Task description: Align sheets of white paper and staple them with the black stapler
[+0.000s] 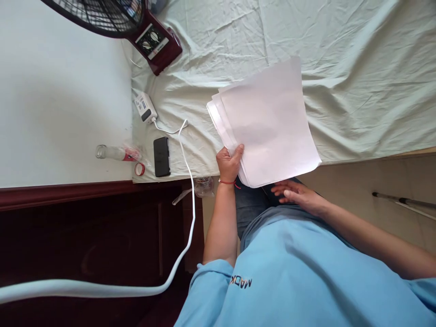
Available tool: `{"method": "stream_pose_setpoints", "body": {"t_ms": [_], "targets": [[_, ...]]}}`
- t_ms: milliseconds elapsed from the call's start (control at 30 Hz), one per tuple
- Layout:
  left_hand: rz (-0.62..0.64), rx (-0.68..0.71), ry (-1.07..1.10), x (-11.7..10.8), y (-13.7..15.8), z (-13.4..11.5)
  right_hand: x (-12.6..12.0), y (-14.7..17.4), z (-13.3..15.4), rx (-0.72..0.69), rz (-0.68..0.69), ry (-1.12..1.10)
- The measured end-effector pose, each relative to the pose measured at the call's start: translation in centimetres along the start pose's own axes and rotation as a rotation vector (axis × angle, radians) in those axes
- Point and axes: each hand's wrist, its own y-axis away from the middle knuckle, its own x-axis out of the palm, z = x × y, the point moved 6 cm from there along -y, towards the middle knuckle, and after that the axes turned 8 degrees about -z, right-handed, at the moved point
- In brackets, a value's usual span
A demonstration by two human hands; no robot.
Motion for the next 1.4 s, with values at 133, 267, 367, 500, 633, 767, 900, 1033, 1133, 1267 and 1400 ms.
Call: {"method": "stream_pose_setpoints", "body": {"t_ms": [133, 267, 367, 500, 633, 767, 900, 1033, 1133, 1267, 1400], "targets": [[-0.011, 0.012, -0.020, 0.0, 0.1, 0.1, 1.3, -2.3, 1.7, -0.142, -0.245, -0.393], [-0.015, -0.010, 0.012, 0.1, 0.1, 0.4, 1.6, -3.1, 2.6, -0.118, -0.371, -0.440], [0.002, -0.029, 0.052, 0.2, -0.1, 0.6, 1.4, -2.6, 2.4, -0.080, -0.340, -0.323], [0.021, -0.045, 0.090, 0.4, -0.3, 0.3, 1.5, -1.6, 2.4, -0.069, -0.298, -0.274], [0.002, -0.140, 0.133, 1.0, 0.7, 0.0, 2.0, -1.2, 2.8, -0.090, -0.363, -0.390], [0.016, -0.241, 0.212, 2.1, 2.6, -0.4, 2.5, -0.7, 3.3, -0.150, -0.410, -0.347], [0.066, -0.324, 0.276, 2.4, 2.9, -0.8, 1.9, 0.4, 4.9, -0.246, -0.394, -0.175], [0.080, -0.309, 0.450, 1.3, 0.4, -1.9, -0.9, 1.6, 9.0, -0.345, -0.384, 0.112], [0.066, -0.252, 0.497, 0.1, -2.0, -2.6, -3.0, 2.3, 13.4, -0.449, -0.380, 0.434], [0.021, -0.191, 0.455, -1.2, -4.8, -2.4, -4.6, 2.5, 19.0, -0.596, -0.477, 0.737], [-0.023, -0.089, 0.381, -1.9, -6.3, -2.3, -4.6, 2.6, 23.3, -0.757, -0.604, 0.744]]}}
